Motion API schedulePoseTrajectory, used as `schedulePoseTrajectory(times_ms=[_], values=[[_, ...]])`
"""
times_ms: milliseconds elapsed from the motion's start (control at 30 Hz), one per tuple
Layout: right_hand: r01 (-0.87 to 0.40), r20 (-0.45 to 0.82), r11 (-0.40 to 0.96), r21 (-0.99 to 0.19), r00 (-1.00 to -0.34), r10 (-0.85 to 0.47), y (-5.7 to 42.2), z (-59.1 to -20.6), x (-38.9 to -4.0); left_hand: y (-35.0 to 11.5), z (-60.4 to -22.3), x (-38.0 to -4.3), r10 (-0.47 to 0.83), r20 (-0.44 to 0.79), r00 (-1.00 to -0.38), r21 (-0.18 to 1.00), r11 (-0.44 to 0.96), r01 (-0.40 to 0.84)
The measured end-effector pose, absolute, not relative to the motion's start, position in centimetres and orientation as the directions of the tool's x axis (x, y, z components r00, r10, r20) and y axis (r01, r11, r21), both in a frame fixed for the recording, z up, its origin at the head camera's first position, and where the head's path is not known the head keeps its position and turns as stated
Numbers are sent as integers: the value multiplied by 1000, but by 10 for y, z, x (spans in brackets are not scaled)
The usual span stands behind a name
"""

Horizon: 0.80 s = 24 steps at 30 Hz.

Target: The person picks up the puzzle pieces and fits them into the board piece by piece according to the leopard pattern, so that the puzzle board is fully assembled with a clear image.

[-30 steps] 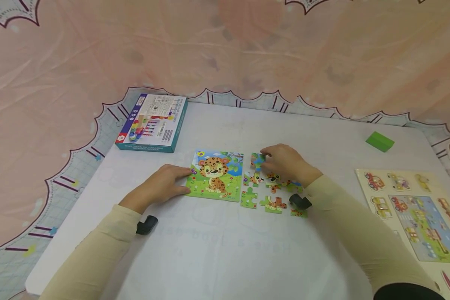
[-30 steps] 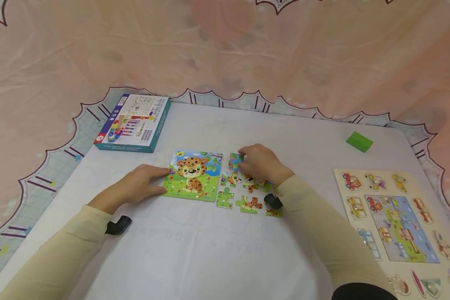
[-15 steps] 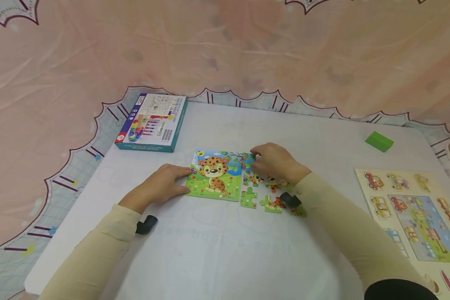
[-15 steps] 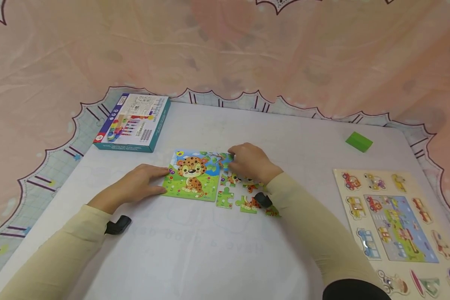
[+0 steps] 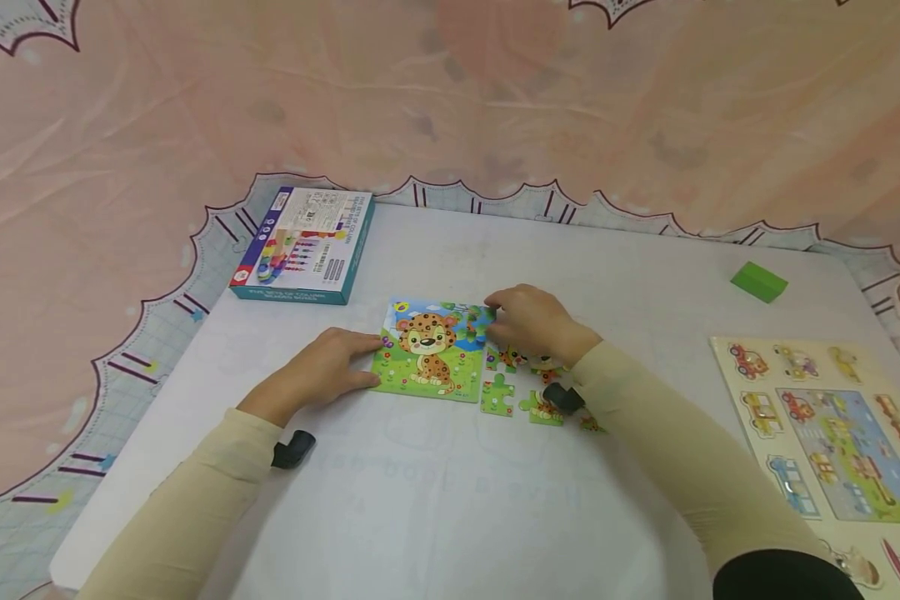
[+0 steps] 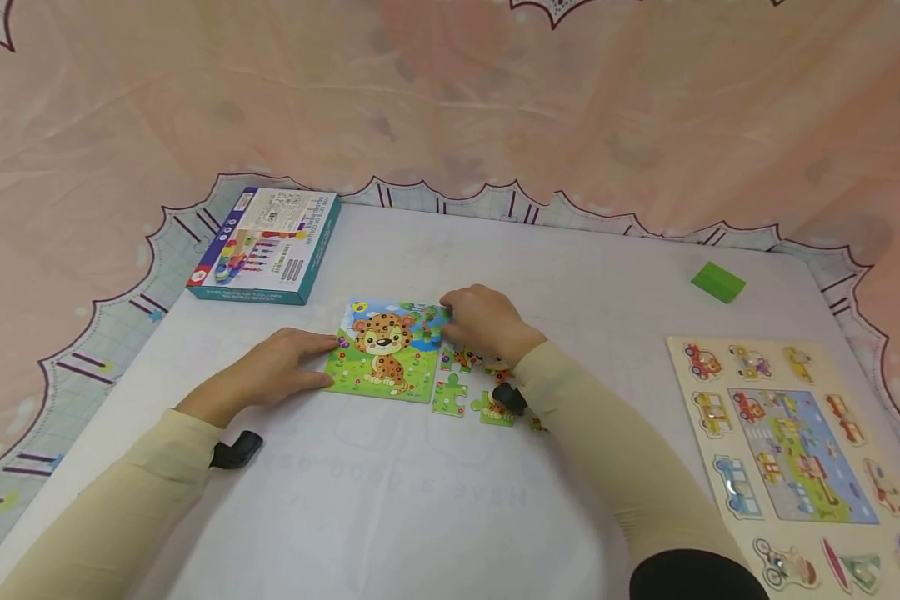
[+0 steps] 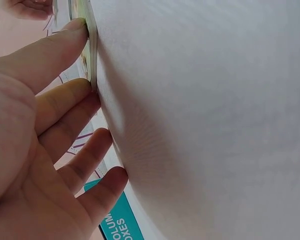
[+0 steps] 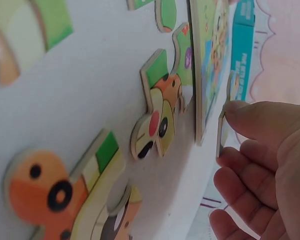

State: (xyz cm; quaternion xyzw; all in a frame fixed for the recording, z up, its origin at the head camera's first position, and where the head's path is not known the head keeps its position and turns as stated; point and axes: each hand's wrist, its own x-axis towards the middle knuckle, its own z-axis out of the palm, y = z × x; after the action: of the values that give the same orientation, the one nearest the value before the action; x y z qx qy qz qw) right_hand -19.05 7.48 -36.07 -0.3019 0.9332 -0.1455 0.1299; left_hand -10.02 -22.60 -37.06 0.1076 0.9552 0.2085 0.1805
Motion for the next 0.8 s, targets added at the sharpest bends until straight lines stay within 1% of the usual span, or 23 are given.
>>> schedulePoseTrajectory(times_ms=[300, 800], values=[[-543, -139, 768, -340, -779, -612, 66, -365, -193, -226, -371, -100, 287, -288, -914, 439, 887, 141], [-547, -158, 774, -319, -775, -613, 54, -369, -194, -226, -372, -100, 287, -291, -913, 433, 890, 142]])
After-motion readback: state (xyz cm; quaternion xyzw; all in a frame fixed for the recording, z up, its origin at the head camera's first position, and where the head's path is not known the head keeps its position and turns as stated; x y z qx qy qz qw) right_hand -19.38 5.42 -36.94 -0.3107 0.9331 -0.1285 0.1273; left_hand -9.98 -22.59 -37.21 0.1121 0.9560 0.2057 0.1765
